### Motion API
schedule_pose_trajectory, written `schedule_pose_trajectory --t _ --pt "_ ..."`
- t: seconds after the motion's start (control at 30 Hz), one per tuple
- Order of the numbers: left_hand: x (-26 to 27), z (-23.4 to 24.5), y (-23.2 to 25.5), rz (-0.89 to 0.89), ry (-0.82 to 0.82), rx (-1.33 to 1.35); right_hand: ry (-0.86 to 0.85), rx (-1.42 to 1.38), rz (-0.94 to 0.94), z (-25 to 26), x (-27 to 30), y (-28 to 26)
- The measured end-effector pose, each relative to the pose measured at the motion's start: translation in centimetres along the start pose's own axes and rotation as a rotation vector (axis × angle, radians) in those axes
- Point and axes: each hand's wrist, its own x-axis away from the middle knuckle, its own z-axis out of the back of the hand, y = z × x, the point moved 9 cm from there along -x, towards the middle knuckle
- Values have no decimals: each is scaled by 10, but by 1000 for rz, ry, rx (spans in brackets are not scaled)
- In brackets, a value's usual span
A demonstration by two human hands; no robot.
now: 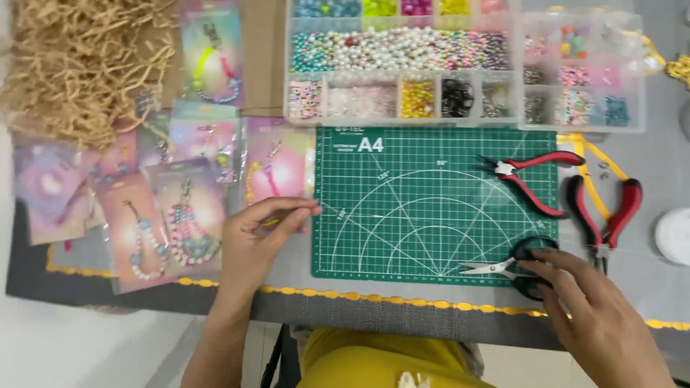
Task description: Packaging beaded phone straps into clear plastic bags and handling fine thread for assembly.
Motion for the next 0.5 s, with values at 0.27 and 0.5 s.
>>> schedule_pose_trajectory --t 0.27,0.5 --pt "4 -1 5 -8 -15 -76 -141 41 -208 7 15 6" --pt "14 2 7 -33 67 -126 -180 -163 -181 7 56 8"
